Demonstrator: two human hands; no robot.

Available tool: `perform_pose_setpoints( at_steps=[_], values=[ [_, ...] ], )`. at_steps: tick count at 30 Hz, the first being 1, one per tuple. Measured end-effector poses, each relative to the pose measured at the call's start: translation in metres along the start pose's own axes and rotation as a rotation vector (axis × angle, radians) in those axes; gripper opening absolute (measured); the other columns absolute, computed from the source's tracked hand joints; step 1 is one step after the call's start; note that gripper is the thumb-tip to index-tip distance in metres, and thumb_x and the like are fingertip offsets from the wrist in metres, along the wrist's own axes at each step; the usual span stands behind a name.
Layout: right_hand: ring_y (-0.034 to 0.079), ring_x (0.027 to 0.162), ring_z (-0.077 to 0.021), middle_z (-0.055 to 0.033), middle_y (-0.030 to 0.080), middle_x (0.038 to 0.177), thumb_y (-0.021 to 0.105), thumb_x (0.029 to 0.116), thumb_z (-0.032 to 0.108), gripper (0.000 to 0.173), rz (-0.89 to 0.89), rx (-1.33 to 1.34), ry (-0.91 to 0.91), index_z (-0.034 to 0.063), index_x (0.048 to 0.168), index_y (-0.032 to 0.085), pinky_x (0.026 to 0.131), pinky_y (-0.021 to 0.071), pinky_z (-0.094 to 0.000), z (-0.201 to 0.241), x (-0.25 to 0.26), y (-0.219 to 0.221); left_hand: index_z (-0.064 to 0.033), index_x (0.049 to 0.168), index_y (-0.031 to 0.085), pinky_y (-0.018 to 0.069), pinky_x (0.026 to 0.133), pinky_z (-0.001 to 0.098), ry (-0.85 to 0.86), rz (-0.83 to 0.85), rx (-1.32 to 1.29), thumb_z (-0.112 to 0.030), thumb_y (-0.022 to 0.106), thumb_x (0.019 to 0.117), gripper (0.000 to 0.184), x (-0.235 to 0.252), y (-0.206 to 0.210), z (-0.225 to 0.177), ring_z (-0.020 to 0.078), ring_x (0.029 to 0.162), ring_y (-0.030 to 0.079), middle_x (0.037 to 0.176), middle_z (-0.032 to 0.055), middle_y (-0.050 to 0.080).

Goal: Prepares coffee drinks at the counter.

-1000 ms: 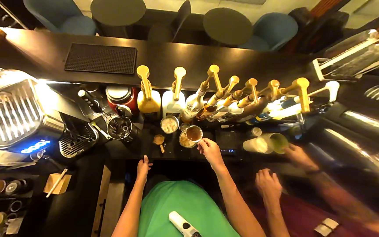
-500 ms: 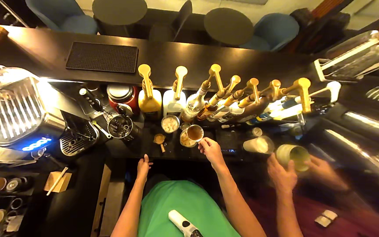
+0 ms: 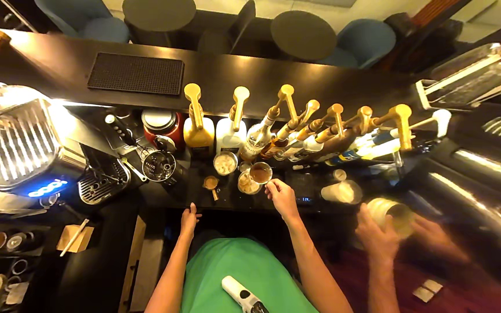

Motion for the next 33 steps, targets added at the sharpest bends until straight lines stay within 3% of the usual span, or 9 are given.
perform_pose_setpoints(
  at_steps=[11,22,33],
  values=[
    [0.067,0.073,-0.0106,-0.0032,0.07,0.086,0.051,0.1065,0.026,0.029,-0.128,-0.239,-0.197,0.0086,0.103,0.073,0.07,0.0581,-0.0299,0.0013,0.0021,-0.0037,0.0063,0.134,0.051,0.0573,0.088,0.0469,-0.011,-0.016,-0.011,-0.046,0.036,0.111,0.06,-0.0016,0.0,-0.0002,0.031,0.102,0.071,0.122,0.025,0.065],
    [0.07,0.092,-0.0189,-0.0118,0.072,0.101,0.051,0.1063,0.023,0.03,-0.188,-0.408,-0.335,0.003,0.107,0.074,0.086,0.0577,-0.0342,0.0016,-0.0004,-0.0055,0.0064,0.137,0.05,0.0573,0.089,0.0478,-0.008,-0.005,0.0,-0.046,0.034,0.1112,0.061,0.0006,-0.0009,0.002,0.0313,0.104,0.07,0.123,0.0243,0.066],
    [0.07,0.095,-0.0198,-0.0125,0.072,0.102,0.051,0.1061,0.022,0.03,-0.196,-0.438,-0.328,0.0026,0.107,0.073,0.087,0.0574,-0.0338,0.0009,-0.0059,-0.0075,0.0065,0.136,0.05,0.0575,0.089,0.0469,-0.001,-0.005,-0.012,-0.047,0.036,0.1108,0.061,0.0019,-0.0011,0.0033,0.0307,0.104,0.07,0.124,0.0245,0.065]
  ],
)
Point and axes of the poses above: each hand's wrist, its own x-axis towards the middle knuckle, its own y-axis out of the palm, z = x × y, the point moved 3 cm from there along x, towards the middle knuckle
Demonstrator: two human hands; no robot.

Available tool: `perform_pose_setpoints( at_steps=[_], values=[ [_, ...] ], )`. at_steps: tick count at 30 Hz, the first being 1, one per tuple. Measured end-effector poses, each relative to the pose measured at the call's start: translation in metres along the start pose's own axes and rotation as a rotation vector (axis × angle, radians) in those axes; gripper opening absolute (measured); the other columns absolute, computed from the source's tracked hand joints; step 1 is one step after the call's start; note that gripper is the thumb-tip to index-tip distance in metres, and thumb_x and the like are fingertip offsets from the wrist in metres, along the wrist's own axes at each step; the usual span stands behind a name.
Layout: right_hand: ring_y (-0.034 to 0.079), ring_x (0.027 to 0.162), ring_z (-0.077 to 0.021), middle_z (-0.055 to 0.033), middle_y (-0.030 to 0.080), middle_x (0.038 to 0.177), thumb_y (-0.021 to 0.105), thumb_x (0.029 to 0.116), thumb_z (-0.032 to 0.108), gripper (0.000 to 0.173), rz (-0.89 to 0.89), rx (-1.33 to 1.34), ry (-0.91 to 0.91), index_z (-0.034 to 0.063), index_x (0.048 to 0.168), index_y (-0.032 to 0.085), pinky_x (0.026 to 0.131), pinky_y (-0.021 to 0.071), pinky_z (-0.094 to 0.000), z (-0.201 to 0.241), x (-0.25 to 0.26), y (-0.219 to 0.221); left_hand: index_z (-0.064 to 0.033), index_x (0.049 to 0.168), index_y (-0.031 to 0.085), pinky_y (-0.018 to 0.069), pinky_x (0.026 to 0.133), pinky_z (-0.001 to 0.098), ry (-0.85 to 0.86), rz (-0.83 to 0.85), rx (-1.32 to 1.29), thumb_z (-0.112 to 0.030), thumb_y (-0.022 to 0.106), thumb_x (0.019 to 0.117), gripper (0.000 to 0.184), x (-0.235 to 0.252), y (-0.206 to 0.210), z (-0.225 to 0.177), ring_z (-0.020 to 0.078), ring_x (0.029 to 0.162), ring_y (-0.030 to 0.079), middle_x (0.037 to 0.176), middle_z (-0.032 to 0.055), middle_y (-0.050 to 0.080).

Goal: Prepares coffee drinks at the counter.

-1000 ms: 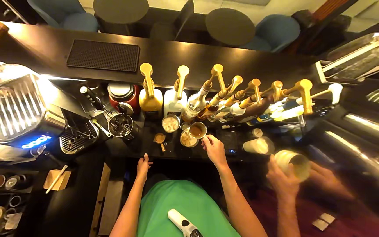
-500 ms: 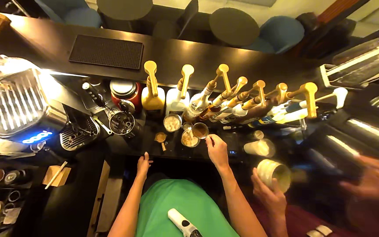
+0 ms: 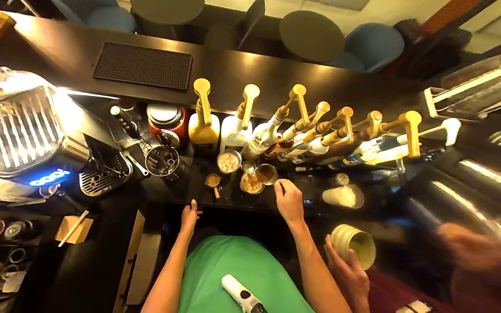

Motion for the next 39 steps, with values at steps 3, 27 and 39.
perform_pose_setpoints(
  at_steps=[3,27,39],
  values=[
    [0.07,0.093,-0.0189,-0.0119,0.072,0.101,0.051,0.1057,0.021,0.029,-0.009,-0.006,-0.01,0.003,0.106,0.073,0.085,0.0574,-0.0328,-0.001,-0.003,-0.001,0.0062,0.136,0.051,0.0577,0.088,0.0463,-0.002,0.003,0.001,-0.047,0.035,0.1108,0.061,0.001,0.0,0.001,0.0302,0.103,0.071,0.123,0.0242,0.065],
    [0.072,0.095,-0.0199,-0.0145,0.073,0.109,0.054,0.1067,0.022,0.029,0.087,-0.062,-0.157,0.0007,0.119,0.069,0.082,0.0556,-0.0277,0.034,-0.008,-0.117,0.007,0.138,0.049,0.0571,0.089,0.0471,-0.007,0.005,0.014,-0.047,0.034,0.1109,0.063,-0.001,0.0,-0.001,0.0311,0.104,0.07,0.124,0.0247,0.065],
    [0.07,0.085,-0.0248,-0.0173,0.071,0.093,0.049,0.1054,0.015,0.031,-0.09,-0.05,-0.14,-0.0031,0.099,0.073,0.08,0.0581,-0.0336,0.055,0.008,-0.022,0.0072,0.136,0.051,0.0576,0.088,0.0465,-0.004,-0.001,0.028,-0.046,0.034,0.1111,0.061,0.0,0.0,-0.001,0.0304,0.102,0.071,0.122,0.0246,0.066]
  ],
)
Point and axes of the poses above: each hand's wrist, its own x-axis towards the middle knuckle, its own y-axis out of the palm, z = x × y, the point moved 3 cm from there along x, towards the middle knuckle
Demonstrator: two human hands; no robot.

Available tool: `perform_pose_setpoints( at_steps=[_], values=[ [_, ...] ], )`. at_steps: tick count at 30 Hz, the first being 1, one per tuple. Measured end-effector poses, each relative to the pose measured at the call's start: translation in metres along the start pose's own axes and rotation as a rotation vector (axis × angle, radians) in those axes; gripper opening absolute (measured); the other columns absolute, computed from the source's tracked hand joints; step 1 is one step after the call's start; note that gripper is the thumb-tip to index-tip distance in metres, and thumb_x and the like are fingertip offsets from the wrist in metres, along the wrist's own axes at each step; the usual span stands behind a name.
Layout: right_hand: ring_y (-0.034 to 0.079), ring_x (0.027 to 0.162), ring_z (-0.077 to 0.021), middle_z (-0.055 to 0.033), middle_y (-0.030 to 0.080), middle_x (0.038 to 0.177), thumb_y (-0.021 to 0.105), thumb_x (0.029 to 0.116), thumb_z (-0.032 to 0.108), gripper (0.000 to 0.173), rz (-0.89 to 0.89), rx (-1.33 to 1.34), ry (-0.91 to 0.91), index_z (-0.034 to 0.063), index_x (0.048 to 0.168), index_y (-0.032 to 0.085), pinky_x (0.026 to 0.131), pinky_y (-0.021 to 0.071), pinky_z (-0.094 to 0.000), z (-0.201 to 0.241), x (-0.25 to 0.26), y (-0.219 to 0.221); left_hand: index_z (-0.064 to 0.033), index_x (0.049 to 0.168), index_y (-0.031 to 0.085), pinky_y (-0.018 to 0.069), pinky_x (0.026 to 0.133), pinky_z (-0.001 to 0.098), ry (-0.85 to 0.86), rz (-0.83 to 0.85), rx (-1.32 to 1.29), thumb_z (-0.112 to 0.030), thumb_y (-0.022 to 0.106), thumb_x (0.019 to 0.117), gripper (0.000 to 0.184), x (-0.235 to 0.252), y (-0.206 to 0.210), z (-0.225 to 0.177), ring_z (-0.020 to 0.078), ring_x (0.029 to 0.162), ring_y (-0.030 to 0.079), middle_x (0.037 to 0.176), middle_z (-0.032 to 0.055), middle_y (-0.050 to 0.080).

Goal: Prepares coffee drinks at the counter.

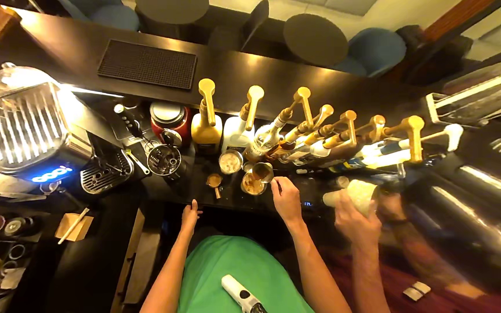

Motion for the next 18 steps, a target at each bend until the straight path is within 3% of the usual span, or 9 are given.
perform_pose_setpoints(
  at_steps=[3,14,18],
  values=[
    [0.069,0.091,-0.0184,-0.011,0.07,0.099,0.05,0.1064,0.022,0.03,0.064,0.031,0.028,0.0038,0.106,0.073,0.083,0.058,-0.0317,-0.038,-0.014,0.026,0.0063,0.135,0.052,0.0576,0.088,0.0466,-0.007,-0.005,-0.001,-0.047,0.035,0.1109,0.06,0.002,0.0,0.001,0.0304,0.101,0.071,0.121,0.0242,0.066],
    [0.069,0.09,-0.0212,-0.0131,0.069,0.099,0.05,0.1065,0.022,0.03,0.079,-0.003,0.062,0.0024,0.107,0.073,0.082,0.0582,-0.0345,-0.05,-0.022,0.016,0.0069,0.136,0.05,0.0576,0.087,0.0471,0.0,0.0,0.002,-0.046,0.035,0.111,0.06,0.001,-0.001,0.001,0.03,0.1,0.071,0.118,0.0233,0.068],
    [0.07,0.082,-0.0202,-0.0124,0.07,0.091,0.048,0.1063,0.022,0.033,-0.051,-0.101,-0.05,0.0012,0.099,0.074,0.074,0.0586,-0.0309,-0.033,-0.012,0.01,0.0062,0.136,0.05,0.058,0.087,0.0461,-0.004,0.003,-0.006,-0.047,0.035,0.1107,0.061,0.001,-0.001,0.001,0.0296,0.1,0.071,0.118,0.0229,0.068]
  ],
)
Point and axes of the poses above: each hand's wrist, its own x-axis towards the middle knuckle, its own y-axis out of the palm, z = x × y, the point moved 3 cm from there along x, towards the middle knuckle
